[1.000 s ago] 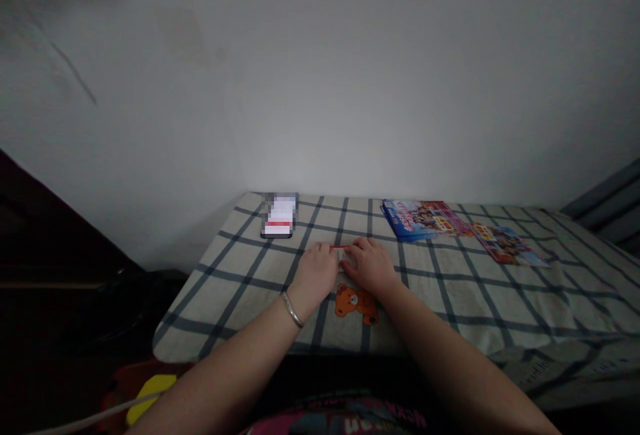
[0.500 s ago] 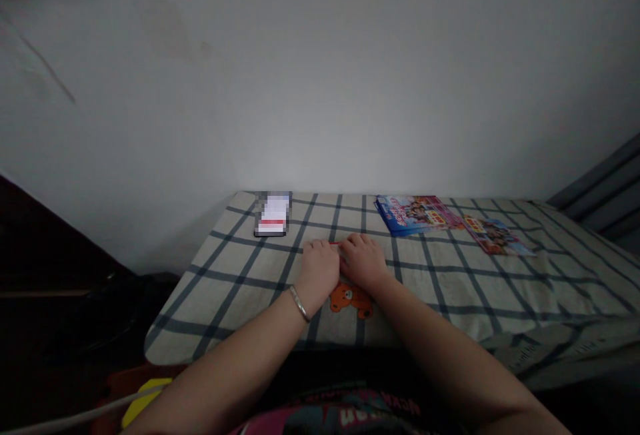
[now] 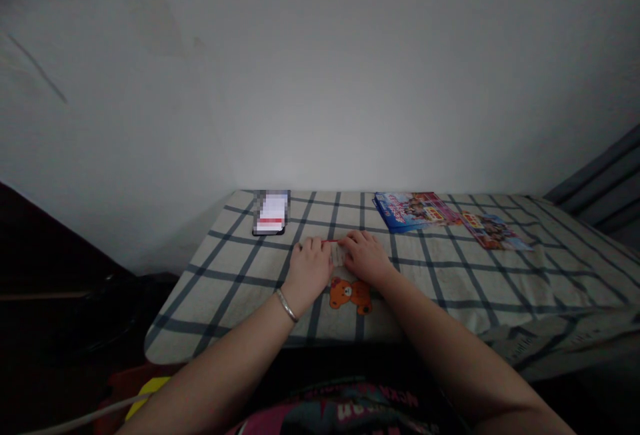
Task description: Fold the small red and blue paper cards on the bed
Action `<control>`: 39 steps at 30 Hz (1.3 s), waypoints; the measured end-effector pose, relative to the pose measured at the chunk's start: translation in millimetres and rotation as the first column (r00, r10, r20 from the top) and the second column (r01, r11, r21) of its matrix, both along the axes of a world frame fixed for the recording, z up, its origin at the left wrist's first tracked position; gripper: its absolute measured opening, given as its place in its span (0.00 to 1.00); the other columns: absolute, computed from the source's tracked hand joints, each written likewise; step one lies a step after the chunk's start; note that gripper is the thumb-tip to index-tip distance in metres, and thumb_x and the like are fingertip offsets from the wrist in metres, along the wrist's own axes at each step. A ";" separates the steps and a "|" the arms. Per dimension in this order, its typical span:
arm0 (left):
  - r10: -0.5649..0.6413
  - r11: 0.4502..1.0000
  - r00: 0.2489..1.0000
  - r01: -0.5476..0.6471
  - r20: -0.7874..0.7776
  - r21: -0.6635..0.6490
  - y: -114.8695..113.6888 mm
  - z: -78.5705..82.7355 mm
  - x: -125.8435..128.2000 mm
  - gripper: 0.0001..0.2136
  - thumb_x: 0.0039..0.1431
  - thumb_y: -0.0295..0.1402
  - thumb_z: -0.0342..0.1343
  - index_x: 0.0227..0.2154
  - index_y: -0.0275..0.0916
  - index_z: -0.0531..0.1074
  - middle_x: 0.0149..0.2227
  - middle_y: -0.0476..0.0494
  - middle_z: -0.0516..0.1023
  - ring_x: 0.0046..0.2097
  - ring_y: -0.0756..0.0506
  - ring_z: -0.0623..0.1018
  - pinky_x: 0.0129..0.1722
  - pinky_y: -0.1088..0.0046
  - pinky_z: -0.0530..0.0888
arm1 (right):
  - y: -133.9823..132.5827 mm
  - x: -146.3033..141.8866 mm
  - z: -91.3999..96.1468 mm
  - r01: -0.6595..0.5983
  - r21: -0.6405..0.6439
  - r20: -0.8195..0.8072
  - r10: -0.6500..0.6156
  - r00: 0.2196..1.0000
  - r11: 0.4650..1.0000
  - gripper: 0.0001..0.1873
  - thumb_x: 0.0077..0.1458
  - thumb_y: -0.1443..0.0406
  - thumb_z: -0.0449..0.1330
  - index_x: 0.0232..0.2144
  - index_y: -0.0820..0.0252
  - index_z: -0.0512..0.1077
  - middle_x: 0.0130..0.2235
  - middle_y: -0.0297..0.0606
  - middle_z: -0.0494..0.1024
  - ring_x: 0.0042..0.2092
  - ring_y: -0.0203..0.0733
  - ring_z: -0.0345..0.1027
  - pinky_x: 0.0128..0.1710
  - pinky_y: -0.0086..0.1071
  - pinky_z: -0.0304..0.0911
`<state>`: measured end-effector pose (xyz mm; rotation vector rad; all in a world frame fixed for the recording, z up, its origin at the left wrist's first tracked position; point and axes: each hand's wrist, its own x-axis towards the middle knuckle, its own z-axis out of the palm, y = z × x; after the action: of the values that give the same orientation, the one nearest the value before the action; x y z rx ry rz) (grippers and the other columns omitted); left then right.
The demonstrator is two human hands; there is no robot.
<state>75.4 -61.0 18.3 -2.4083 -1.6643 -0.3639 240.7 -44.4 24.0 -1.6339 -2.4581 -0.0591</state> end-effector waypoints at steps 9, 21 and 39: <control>-0.086 0.996 0.995 0.086 0.055 0.008 3.8 -11.1 -16.0 0.11 0.57 0.27 0.52 0.43 0.35 0.69 0.44 0.36 0.71 0.49 0.38 0.68 0.52 0.57 0.66 | -4.0 5.6 -4.3 -0.011 0.003 -0.053 0.011 0.999 1.000 0.24 0.55 0.69 0.53 0.55 0.52 0.68 0.56 0.39 0.69 0.55 0.48 0.59 0.56 0.40 0.53; -0.205 0.973 0.963 0.220 0.175 -0.069 13.0 -16.6 -38.4 0.22 0.55 0.21 0.48 0.54 0.38 0.66 0.51 0.39 0.70 0.56 0.42 0.67 0.60 0.61 0.63 | -3.1 8.7 -7.3 0.002 -0.028 -0.122 -0.006 0.993 1.000 0.23 0.58 0.70 0.50 0.54 0.52 0.69 0.56 0.38 0.69 0.55 0.47 0.59 0.56 0.39 0.52; -0.307 0.948 0.952 0.305 -0.011 -0.094 23.8 0.9 -36.7 0.26 0.56 0.44 0.60 0.56 0.41 0.65 0.49 0.38 0.70 0.52 0.38 0.71 0.53 0.60 0.68 | 9.9 19.3 -10.6 -0.180 -0.011 -0.302 0.168 0.938 0.984 0.12 0.50 0.66 0.63 0.39 0.54 0.77 0.50 0.38 0.75 0.52 0.46 0.64 0.56 0.42 0.57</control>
<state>38.7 -37.2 19.3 -2.7327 -1.3213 -0.3055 260.0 -34.5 13.4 -1.3176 -2.3653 0.2453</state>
